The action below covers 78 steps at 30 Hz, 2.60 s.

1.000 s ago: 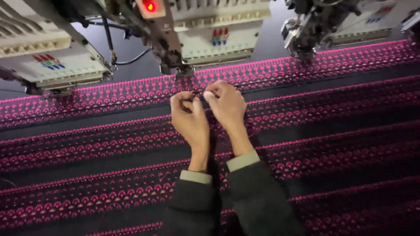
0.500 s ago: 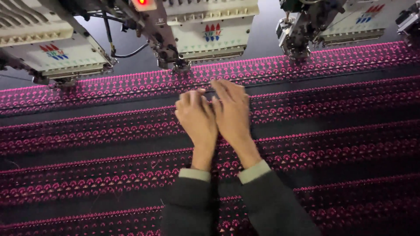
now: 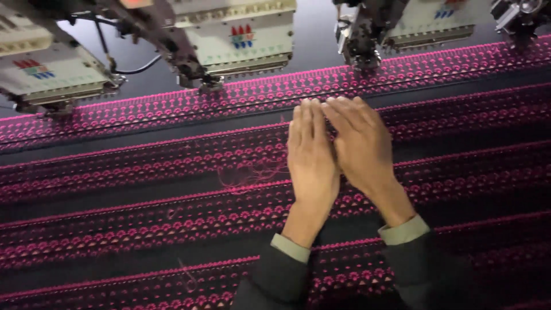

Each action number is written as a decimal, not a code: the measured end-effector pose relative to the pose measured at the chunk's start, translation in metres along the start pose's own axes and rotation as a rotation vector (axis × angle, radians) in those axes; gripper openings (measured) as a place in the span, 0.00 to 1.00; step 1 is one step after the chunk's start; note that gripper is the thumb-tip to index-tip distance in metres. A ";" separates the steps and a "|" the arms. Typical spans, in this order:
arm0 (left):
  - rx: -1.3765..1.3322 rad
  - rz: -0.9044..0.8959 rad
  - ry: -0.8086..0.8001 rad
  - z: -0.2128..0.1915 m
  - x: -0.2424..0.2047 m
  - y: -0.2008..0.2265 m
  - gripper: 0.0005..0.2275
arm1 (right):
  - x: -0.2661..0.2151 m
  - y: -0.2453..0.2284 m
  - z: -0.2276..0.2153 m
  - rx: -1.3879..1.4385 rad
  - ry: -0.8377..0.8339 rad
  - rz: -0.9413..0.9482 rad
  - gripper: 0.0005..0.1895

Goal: Manually inspecting and removing loose or tangled threads from an industrial embroidery machine during operation.

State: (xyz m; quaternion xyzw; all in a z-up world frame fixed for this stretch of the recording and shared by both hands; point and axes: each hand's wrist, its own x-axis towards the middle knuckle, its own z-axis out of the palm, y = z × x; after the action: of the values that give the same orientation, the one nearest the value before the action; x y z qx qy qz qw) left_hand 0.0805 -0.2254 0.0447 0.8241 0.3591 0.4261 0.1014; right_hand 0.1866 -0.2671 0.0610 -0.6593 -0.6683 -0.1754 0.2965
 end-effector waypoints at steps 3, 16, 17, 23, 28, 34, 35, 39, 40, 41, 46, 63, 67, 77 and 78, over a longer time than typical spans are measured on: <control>0.065 0.018 -0.029 0.032 0.002 0.029 0.27 | -0.018 0.045 -0.008 -0.103 0.008 0.004 0.28; -0.532 -0.422 -0.137 0.221 0.038 0.081 0.15 | -0.035 0.120 -0.054 -0.236 0.027 0.307 0.21; -0.712 -0.614 -0.163 0.235 0.044 0.079 0.12 | -0.031 0.124 -0.055 -0.220 0.061 0.303 0.21; -0.940 -1.074 -0.080 0.305 0.092 0.080 0.11 | -0.025 0.141 -0.050 -0.155 0.164 0.258 0.19; -1.424 -1.246 0.208 0.287 0.125 0.095 0.05 | -0.036 0.166 -0.041 -0.031 0.253 0.139 0.18; -1.154 -1.483 0.269 0.265 0.146 0.118 0.11 | -0.042 0.171 -0.042 -0.020 0.311 0.214 0.22; -1.136 -1.537 0.303 0.257 0.149 0.125 0.12 | -0.043 0.173 -0.043 -0.036 0.332 0.229 0.21; -1.161 -1.722 0.454 0.275 0.158 0.127 0.12 | -0.047 0.186 -0.042 -0.087 0.424 0.219 0.18; -0.987 -1.659 0.433 0.291 0.153 0.125 0.11 | -0.049 0.195 -0.039 -0.110 0.467 0.228 0.18; -0.814 -1.587 0.407 0.308 0.147 0.122 0.10 | -0.053 0.203 -0.034 -0.132 0.512 0.242 0.19; -0.704 -0.992 0.283 0.251 0.073 0.121 0.11 | -0.048 0.188 -0.044 0.105 0.316 0.502 0.13; -1.243 -0.912 -0.185 0.196 0.130 0.125 0.10 | -0.038 0.180 -0.067 0.711 0.128 0.758 0.17; -1.159 -0.930 -0.046 0.233 0.149 0.113 0.08 | -0.036 0.174 -0.069 0.475 0.173 0.561 0.13; -0.587 -1.403 -0.262 0.172 0.185 0.148 0.13 | -0.040 0.166 -0.069 0.369 0.244 0.384 0.15; -0.594 -1.405 -0.252 0.180 0.171 0.141 0.13 | -0.044 0.165 -0.068 0.370 0.241 0.373 0.15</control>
State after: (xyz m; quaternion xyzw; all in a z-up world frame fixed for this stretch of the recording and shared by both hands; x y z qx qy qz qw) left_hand 0.3561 -0.1862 0.1086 0.3834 0.6541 0.2432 0.6050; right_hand 0.3587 -0.3320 0.0593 -0.6797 -0.5162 -0.0701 0.5164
